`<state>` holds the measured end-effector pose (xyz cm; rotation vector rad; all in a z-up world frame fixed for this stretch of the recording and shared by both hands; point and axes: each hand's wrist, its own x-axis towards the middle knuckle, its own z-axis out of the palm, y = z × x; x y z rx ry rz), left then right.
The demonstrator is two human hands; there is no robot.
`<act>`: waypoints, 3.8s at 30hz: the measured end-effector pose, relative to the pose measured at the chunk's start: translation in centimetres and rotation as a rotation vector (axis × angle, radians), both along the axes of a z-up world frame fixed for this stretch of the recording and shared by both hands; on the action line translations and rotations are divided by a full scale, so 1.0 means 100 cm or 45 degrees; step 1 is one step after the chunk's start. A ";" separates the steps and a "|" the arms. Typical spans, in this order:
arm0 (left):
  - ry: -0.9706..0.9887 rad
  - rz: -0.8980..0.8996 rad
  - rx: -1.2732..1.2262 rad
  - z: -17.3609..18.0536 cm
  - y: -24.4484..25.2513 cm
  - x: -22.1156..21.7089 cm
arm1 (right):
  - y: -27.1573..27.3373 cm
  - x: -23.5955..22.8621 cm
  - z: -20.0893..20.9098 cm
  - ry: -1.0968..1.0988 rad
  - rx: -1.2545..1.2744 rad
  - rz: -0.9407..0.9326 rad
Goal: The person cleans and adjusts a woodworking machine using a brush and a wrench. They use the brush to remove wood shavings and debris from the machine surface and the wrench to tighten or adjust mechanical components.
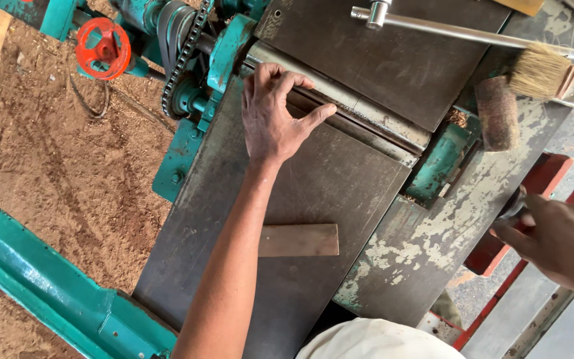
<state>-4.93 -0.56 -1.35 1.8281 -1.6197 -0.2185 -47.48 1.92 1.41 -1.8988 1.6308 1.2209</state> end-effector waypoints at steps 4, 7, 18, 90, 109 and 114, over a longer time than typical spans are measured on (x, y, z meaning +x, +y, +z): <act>-0.034 -0.024 -0.052 0.004 0.003 -0.002 | -0.001 0.026 0.045 -0.661 -0.515 -0.075; -0.083 -0.034 -0.089 0.006 0.003 -0.002 | -0.015 0.051 0.062 -0.717 -0.934 0.019; -0.051 0.207 -0.238 -0.021 0.001 0.022 | -0.058 0.060 0.024 -1.124 -1.121 -0.190; -0.030 0.562 -0.032 -0.018 -0.030 0.066 | -0.069 0.226 -0.005 -1.341 -1.035 0.687; 0.002 0.554 0.050 -0.019 -0.035 0.067 | -0.084 0.241 -0.011 -1.354 -1.016 0.816; -0.057 0.531 0.016 -0.016 -0.034 0.068 | -0.073 0.219 0.012 -1.394 -0.942 0.723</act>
